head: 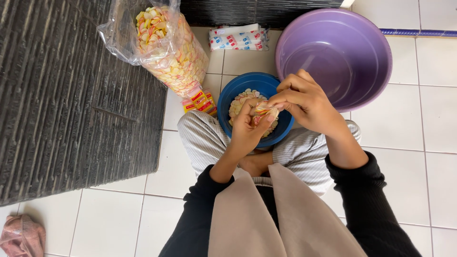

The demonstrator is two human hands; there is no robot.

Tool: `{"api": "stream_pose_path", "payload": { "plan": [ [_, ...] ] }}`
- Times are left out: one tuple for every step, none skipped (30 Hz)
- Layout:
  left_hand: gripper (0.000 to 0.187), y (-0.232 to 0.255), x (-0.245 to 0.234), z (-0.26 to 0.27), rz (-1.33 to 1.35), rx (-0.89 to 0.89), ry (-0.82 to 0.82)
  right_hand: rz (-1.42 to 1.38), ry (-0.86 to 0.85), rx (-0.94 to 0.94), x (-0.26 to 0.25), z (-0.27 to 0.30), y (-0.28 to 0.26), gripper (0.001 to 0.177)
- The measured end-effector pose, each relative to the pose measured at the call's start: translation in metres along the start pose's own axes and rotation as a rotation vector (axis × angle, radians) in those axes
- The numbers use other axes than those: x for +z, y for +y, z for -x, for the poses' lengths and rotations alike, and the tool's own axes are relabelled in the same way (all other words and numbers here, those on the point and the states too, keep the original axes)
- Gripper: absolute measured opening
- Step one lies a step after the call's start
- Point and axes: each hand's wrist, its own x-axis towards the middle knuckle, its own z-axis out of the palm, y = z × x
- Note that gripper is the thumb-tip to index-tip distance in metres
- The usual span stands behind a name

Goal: Fill small plastic bags with crackers from a bowl

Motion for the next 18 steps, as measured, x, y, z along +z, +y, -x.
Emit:
{"api": "stream_pose_path", "payload": {
  "plan": [
    [0.026, 0.001, 0.001, 0.0, 0.001, -0.001, -0.002, 0.001, 0.001, 0.002, -0.002, -0.001, -0.002, 0.013],
    [0.024, 0.003, 0.001, 0.0, -0.028, 0.014, 0.002, 0.009, 0.006, -0.002, -0.003, -0.002, -0.004, 0.012],
    [0.022, 0.005, 0.001, 0.0, -0.056, 0.029, 0.006, 0.016, 0.01, -0.006, -0.005, -0.003, -0.006, 0.012],
    [0.022, 0.006, 0.001, -0.001, -0.056, 0.028, 0.007, 0.015, 0.01, -0.005, -0.005, -0.003, -0.007, 0.012],
    [0.021, 0.007, 0.001, -0.001, -0.068, 0.038, 0.007, 0.031, 0.01, -0.011, -0.004, -0.002, -0.007, 0.013],
    [0.021, 0.008, 0.001, -0.003, -0.079, 0.049, 0.006, 0.05, 0.012, -0.016, -0.005, -0.001, -0.007, 0.015],
    [0.021, 0.012, 0.0, -0.004, -0.078, 0.049, 0.005, 0.051, 0.012, -0.015, -0.006, -0.001, -0.007, 0.015],
    [0.018, 0.016, 0.0, -0.005, -0.097, 0.051, -0.011, 0.068, -0.005, -0.026, -0.007, -0.001, -0.007, 0.017],
    [0.016, 0.021, -0.001, -0.006, -0.116, 0.054, -0.027, 0.085, -0.021, -0.038, -0.008, -0.002, -0.007, 0.02],
    [0.016, 0.019, -0.002, -0.005, -0.117, 0.054, -0.027, 0.084, -0.021, -0.038, -0.01, -0.003, -0.008, 0.02],
    [0.016, 0.017, -0.003, -0.005, -0.12, 0.061, -0.033, 0.104, -0.042, -0.044, -0.012, -0.004, -0.01, 0.021],
    [0.016, 0.014, -0.004, -0.004, -0.122, 0.068, -0.039, 0.125, -0.063, -0.049, -0.014, -0.005, -0.012, 0.022],
    [0.016, 0.011, -0.005, -0.004, -0.122, 0.067, -0.039, 0.125, -0.063, -0.048, -0.015, -0.007, -0.016, 0.022],
    [0.016, 0.008, -0.006, -0.003, -0.092, 0.062, -0.033, 0.175, -0.067, -0.065, -0.016, -0.01, -0.02, 0.02],
    [0.017, 0.005, -0.008, -0.003, -0.062, 0.056, -0.027, 0.226, -0.071, -0.081, -0.017, -0.012, -0.024, 0.018],
    [0.017, 0.007, -0.007, -0.004, -0.061, 0.056, -0.028, 0.227, -0.071, -0.08, -0.016, -0.012, -0.024, 0.018],
    [0.016, 0.01, -0.007, -0.006, -0.069, 0.055, -0.03, 0.219, -0.071, -0.071, -0.014, -0.011, -0.024, 0.02],
    [0.015, 0.013, -0.007, -0.006, -0.076, 0.054, -0.03, 0.21, -0.072, -0.061, -0.013, -0.01, -0.024, 0.021]
  ]
}}
